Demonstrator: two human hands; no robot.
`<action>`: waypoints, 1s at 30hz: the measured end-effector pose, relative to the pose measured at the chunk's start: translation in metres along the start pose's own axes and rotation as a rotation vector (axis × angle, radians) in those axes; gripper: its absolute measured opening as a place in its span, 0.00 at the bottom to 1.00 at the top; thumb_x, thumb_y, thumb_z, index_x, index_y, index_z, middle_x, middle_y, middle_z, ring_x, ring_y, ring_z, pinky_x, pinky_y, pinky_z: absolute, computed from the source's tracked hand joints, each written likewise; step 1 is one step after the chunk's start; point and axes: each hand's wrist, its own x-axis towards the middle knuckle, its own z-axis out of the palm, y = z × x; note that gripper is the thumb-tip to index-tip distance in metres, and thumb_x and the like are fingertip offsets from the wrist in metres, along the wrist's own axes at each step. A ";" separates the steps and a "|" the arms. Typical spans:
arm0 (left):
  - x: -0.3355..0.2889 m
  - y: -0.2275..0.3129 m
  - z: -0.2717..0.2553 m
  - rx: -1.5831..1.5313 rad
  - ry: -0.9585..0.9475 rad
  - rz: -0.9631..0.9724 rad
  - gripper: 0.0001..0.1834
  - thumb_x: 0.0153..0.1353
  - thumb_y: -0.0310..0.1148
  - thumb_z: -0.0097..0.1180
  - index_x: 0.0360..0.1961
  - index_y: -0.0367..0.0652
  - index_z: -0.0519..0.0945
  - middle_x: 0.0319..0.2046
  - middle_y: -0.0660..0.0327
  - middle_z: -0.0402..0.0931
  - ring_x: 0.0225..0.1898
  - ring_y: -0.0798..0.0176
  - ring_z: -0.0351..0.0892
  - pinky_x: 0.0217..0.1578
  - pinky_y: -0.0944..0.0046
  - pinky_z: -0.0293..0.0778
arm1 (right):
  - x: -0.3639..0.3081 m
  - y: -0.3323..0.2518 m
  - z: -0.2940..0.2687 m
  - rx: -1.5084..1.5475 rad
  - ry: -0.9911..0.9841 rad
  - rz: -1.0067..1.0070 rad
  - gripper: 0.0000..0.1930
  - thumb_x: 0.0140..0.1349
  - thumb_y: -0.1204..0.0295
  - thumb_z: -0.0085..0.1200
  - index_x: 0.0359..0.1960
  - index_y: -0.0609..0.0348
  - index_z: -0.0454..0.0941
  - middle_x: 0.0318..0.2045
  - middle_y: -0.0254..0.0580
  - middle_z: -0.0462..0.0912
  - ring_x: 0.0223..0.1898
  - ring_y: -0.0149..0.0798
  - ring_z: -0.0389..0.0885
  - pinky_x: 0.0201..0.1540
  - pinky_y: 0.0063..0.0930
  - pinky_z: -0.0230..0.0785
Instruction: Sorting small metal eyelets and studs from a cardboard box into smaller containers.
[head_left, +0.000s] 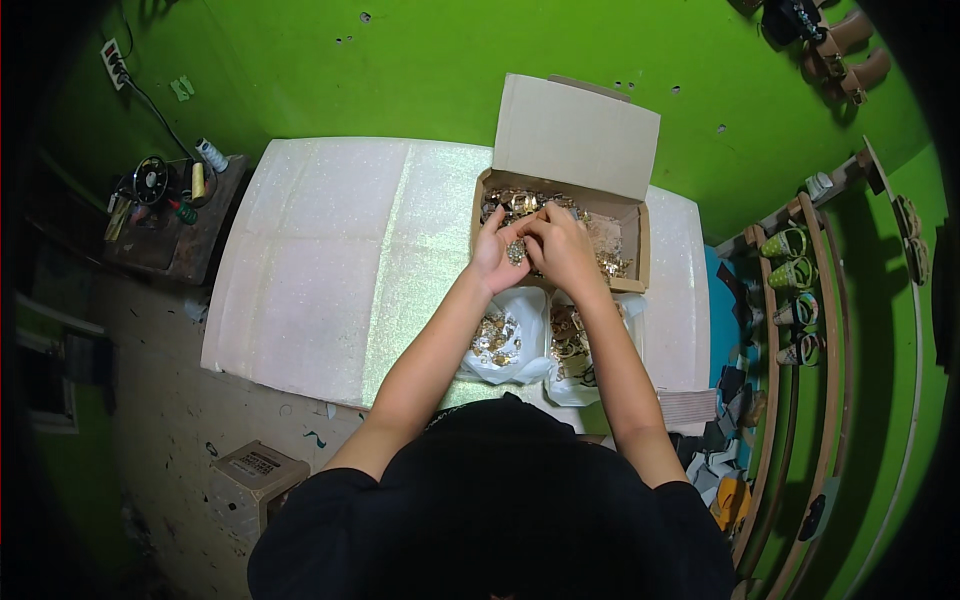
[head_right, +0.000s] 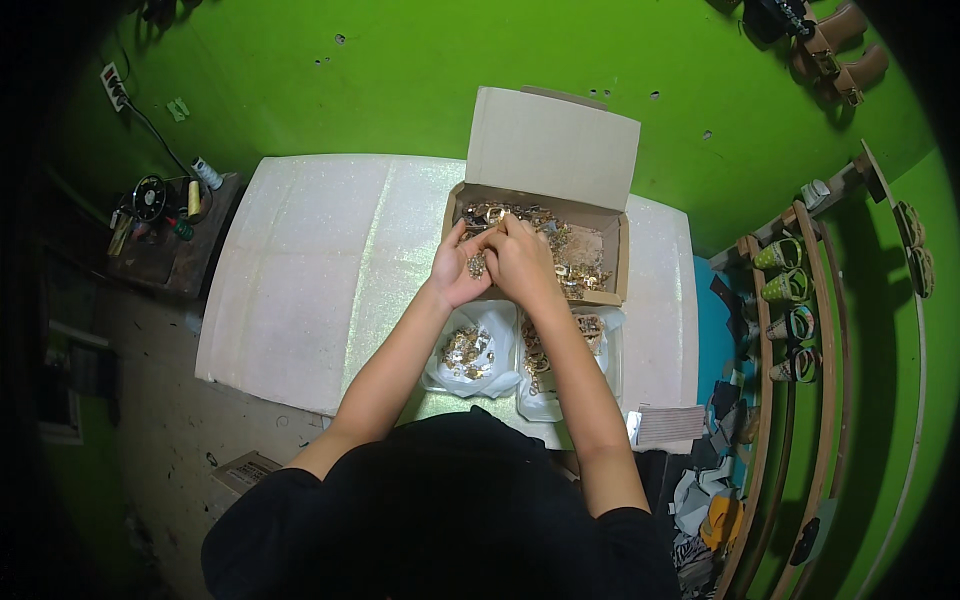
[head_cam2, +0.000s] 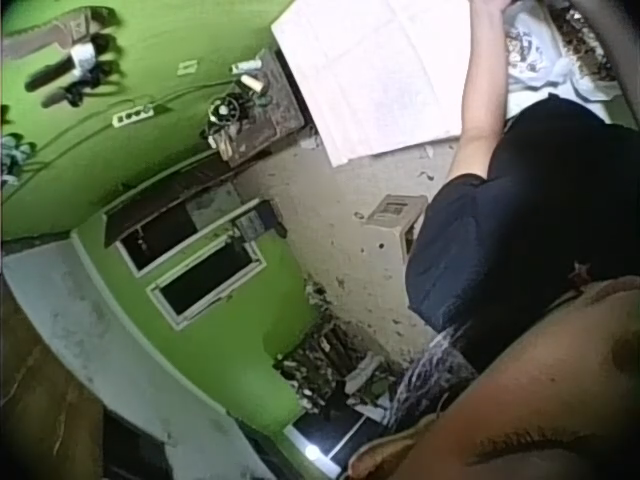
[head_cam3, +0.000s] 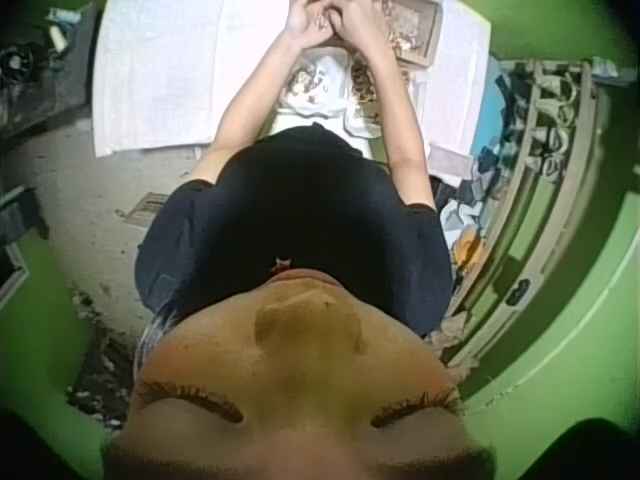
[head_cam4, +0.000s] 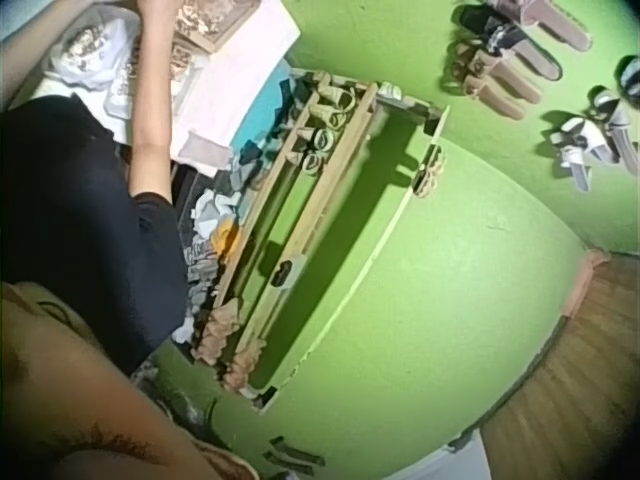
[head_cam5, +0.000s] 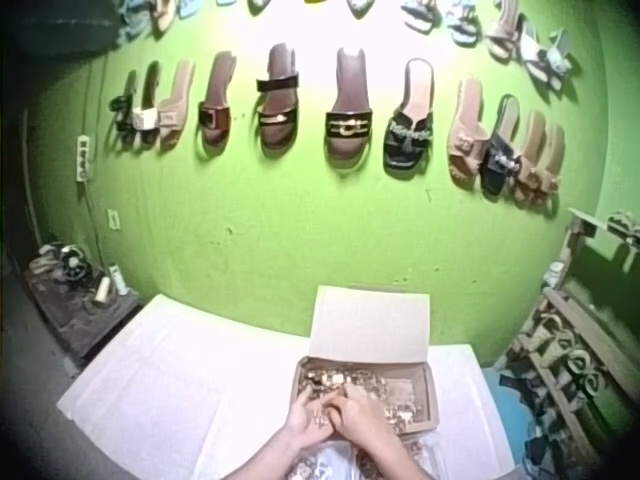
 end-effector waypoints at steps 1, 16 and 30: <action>0.000 0.000 0.002 0.002 0.006 0.008 0.33 0.60 0.53 0.21 0.51 0.35 0.64 0.46 0.56 0.66 0.50 0.61 0.63 0.52 0.61 0.57 | 0.000 -0.001 0.000 -0.029 -0.006 -0.023 0.05 0.44 0.73 0.50 0.24 0.57 0.77 0.27 0.41 0.71 0.33 0.42 0.71 0.34 0.36 0.63; 0.002 -0.001 -0.005 0.008 -0.040 -0.005 0.33 0.60 0.53 0.21 0.51 0.38 0.65 0.46 0.58 0.67 0.49 0.62 0.63 0.50 0.61 0.58 | -0.003 0.001 -0.003 0.289 -0.059 0.058 0.06 0.47 0.74 0.47 0.26 0.60 0.74 0.30 0.45 0.72 0.36 0.45 0.71 0.39 0.36 0.63; 0.002 -0.002 -0.007 -0.060 -0.111 0.029 0.28 0.63 0.43 0.18 0.54 0.34 0.59 0.55 0.55 0.58 0.55 0.60 0.58 0.55 0.61 0.54 | -0.018 0.004 -0.008 0.249 -0.026 0.046 0.08 0.45 0.74 0.52 0.29 0.61 0.75 0.30 0.45 0.71 0.34 0.46 0.71 0.37 0.33 0.65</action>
